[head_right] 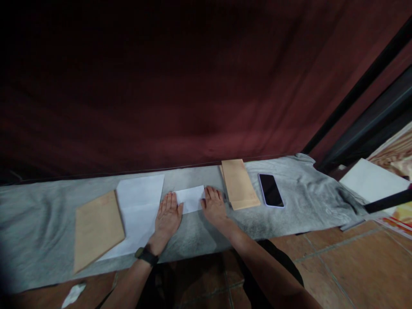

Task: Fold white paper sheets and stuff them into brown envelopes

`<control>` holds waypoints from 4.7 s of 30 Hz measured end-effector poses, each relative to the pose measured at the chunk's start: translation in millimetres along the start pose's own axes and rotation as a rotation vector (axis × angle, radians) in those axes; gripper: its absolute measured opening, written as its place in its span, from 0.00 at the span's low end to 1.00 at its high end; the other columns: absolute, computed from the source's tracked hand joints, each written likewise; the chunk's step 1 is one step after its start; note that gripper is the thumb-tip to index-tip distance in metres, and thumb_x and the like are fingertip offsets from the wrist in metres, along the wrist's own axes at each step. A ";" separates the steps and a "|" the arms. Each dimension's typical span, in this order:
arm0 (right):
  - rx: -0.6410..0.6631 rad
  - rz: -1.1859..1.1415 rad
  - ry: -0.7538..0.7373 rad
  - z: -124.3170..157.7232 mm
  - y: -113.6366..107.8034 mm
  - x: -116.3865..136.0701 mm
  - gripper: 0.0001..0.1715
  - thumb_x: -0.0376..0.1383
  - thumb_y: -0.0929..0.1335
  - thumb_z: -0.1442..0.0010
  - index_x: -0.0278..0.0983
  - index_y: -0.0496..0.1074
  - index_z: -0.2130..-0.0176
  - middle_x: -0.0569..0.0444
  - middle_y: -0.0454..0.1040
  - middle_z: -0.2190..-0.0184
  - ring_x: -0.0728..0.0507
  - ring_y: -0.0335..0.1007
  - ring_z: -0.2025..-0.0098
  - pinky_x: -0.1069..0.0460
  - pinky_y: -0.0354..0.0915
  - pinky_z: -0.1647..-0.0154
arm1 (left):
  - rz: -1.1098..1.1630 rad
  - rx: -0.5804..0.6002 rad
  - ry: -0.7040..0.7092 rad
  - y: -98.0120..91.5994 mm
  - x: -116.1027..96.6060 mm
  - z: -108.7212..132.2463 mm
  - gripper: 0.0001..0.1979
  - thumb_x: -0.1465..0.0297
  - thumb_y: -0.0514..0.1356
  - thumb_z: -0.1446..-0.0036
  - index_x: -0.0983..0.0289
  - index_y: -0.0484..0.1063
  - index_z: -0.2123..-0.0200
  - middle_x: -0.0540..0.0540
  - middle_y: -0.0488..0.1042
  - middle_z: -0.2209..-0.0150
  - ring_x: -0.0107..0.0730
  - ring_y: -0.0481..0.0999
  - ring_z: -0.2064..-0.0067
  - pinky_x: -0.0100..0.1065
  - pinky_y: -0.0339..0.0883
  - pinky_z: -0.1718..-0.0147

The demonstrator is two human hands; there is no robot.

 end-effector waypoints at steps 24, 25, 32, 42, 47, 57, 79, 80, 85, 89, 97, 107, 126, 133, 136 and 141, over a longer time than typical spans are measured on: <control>-0.155 -0.994 0.230 -29.8 -50.1 -2.9 0.08 0.41 0.65 0.40 0.40 0.68 0.68 0.60 0.71 0.74 0.47 0.70 0.70 0.54 0.66 0.68 | 0.848 0.006 -0.193 -47.5 -27.7 -7.9 0.27 0.59 0.56 0.35 0.63 0.66 0.37 0.64 0.59 0.30 0.48 0.56 0.29 0.53 0.50 0.32; -0.229 -1.055 0.171 -26.2 -61.0 2.1 0.08 0.42 0.66 0.40 0.40 0.68 0.67 0.59 0.72 0.73 0.47 0.70 0.70 0.54 0.66 0.67 | 1.028 0.020 -0.219 -49.7 -33.6 -7.0 0.28 0.57 0.58 0.36 0.60 0.65 0.36 0.61 0.59 0.30 0.46 0.56 0.29 0.51 0.51 0.32; -0.119 -1.040 -0.196 -1.3 -73.1 49.9 0.11 0.35 0.64 0.35 0.41 0.73 0.54 0.53 0.78 0.55 0.45 0.75 0.55 0.52 0.70 0.55 | 1.865 0.170 -0.528 -46.7 -58.3 -1.0 0.23 0.56 0.69 0.49 0.62 0.75 0.53 0.57 0.79 0.51 0.40 0.78 0.48 0.35 0.72 0.50; 0.012 -0.592 -0.170 3.3 -30.7 39.3 0.24 0.33 0.58 0.30 0.42 0.69 0.39 0.52 0.72 0.40 0.46 0.66 0.37 0.47 0.63 0.36 | 1.369 0.262 -0.585 -10.2 -7.2 -1.9 0.21 0.67 0.56 0.42 0.66 0.71 0.46 0.61 0.79 0.54 0.42 0.80 0.59 0.41 0.78 0.67; 0.072 -0.298 -0.254 18.2 -0.5 45.0 0.27 0.38 0.58 0.27 0.37 0.62 0.33 0.48 0.60 0.31 0.42 0.54 0.30 0.42 0.54 0.29 | 1.000 0.282 -0.504 -2.3 5.7 -1.0 0.21 0.68 0.53 0.40 0.66 0.67 0.44 0.56 0.77 0.69 0.36 0.75 0.78 0.40 0.74 0.76; -0.006 -0.048 -0.176 12.4 10.7 22.2 0.32 0.44 0.58 0.26 0.33 0.56 0.30 0.44 0.55 0.30 0.38 0.50 0.28 0.39 0.48 0.28 | 0.594 0.286 -0.416 -12.6 9.4 -2.7 0.17 0.71 0.51 0.37 0.67 0.66 0.46 0.59 0.78 0.67 0.42 0.81 0.67 0.41 0.75 0.64; 0.015 -0.093 -0.164 8.1 -3.4 13.5 0.33 0.38 0.56 0.28 0.36 0.50 0.28 0.47 0.51 0.28 0.39 0.46 0.27 0.37 0.48 0.28 | -0.007 0.244 -0.273 -56.1 -1.3 1.2 0.16 0.66 0.49 0.33 0.68 0.68 0.49 0.64 0.80 0.64 0.47 0.82 0.61 0.40 0.71 0.62; 0.023 -0.104 -0.192 8.4 -3.3 18.7 0.33 0.38 0.56 0.28 0.38 0.50 0.28 0.49 0.51 0.28 0.39 0.46 0.27 0.37 0.48 0.28 | -0.033 0.191 -0.224 -58.0 -6.4 1.2 0.17 0.67 0.48 0.32 0.68 0.70 0.49 0.65 0.80 0.63 0.48 0.81 0.59 0.42 0.71 0.60; 0.057 -0.094 -0.256 14.3 5.1 35.2 0.29 0.37 0.57 0.28 0.37 0.58 0.31 0.49 0.53 0.29 0.40 0.50 0.28 0.40 0.50 0.28 | 0.065 0.041 0.114 -40.0 -35.5 1.4 0.24 0.65 0.45 0.31 0.68 0.65 0.38 0.67 0.70 0.39 0.48 0.68 0.36 0.49 0.62 0.40; 0.056 -0.064 -0.265 18.4 11.5 35.4 0.29 0.37 0.56 0.27 0.36 0.58 0.31 0.48 0.54 0.29 0.40 0.50 0.28 0.40 0.48 0.28 | 0.093 0.111 0.142 -11.8 -35.1 2.5 0.31 0.58 0.44 0.30 0.71 0.57 0.32 0.68 0.57 0.30 0.48 0.53 0.28 0.52 0.50 0.32; 0.039 -0.022 -0.206 18.3 10.1 24.4 0.29 0.40 0.56 0.27 0.35 0.58 0.31 0.46 0.54 0.29 0.38 0.50 0.28 0.38 0.48 0.28 | 0.035 0.102 0.041 -2.8 -18.5 1.7 0.33 0.60 0.44 0.30 0.77 0.55 0.32 0.70 0.54 0.30 0.49 0.51 0.28 0.49 0.49 0.31; 0.015 0.029 -0.157 20.2 10.6 1.6 0.32 0.40 0.54 0.26 0.29 0.53 0.29 0.44 0.53 0.29 0.38 0.49 0.28 0.40 0.45 0.28 | 0.011 0.062 -0.006 -6.5 -7.6 6.8 0.33 0.60 0.42 0.30 0.80 0.56 0.33 0.73 0.55 0.31 0.51 0.52 0.28 0.50 0.52 0.32; 0.037 -0.134 -0.342 16.1 6.0 42.1 0.30 0.41 0.56 0.26 0.36 0.57 0.31 0.49 0.52 0.28 0.40 0.49 0.28 0.41 0.49 0.28 | 0.079 0.021 -0.033 -1.5 -3.0 7.5 0.31 0.62 0.44 0.31 0.76 0.56 0.32 0.72 0.56 0.31 0.51 0.53 0.28 0.51 0.52 0.33; 0.027 -0.048 -0.247 12.8 18.1 28.8 0.31 0.42 0.57 0.27 0.33 0.57 0.31 0.45 0.53 0.29 0.38 0.50 0.28 0.39 0.47 0.28 | 0.054 0.055 -0.064 -3.4 -1.2 10.3 0.30 0.64 0.45 0.31 0.77 0.57 0.33 0.71 0.57 0.31 0.50 0.54 0.29 0.49 0.51 0.32; 0.031 -0.024 -0.216 11.7 17.9 17.4 0.32 0.41 0.56 0.27 0.32 0.54 0.30 0.43 0.53 0.29 0.38 0.49 0.28 0.38 0.47 0.28 | 0.028 0.075 -0.081 -6.5 -1.2 12.6 0.30 0.65 0.45 0.31 0.75 0.57 0.32 0.69 0.57 0.31 0.49 0.55 0.29 0.48 0.52 0.32; 0.038 -0.006 -0.173 12.4 17.5 1.6 0.34 0.43 0.55 0.27 0.32 0.53 0.29 0.44 0.54 0.29 0.38 0.49 0.28 0.38 0.47 0.28 | -0.041 0.133 -0.090 -12.4 -1.2 18.3 0.30 0.66 0.45 0.32 0.79 0.56 0.32 0.71 0.54 0.30 0.50 0.53 0.28 0.48 0.52 0.32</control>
Point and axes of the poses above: each hand's wrist, its own z-axis away from the middle knuckle, its own y-axis out of the palm, x = y × z, the point moved 5 cm from there along -z, towards the middle knuckle
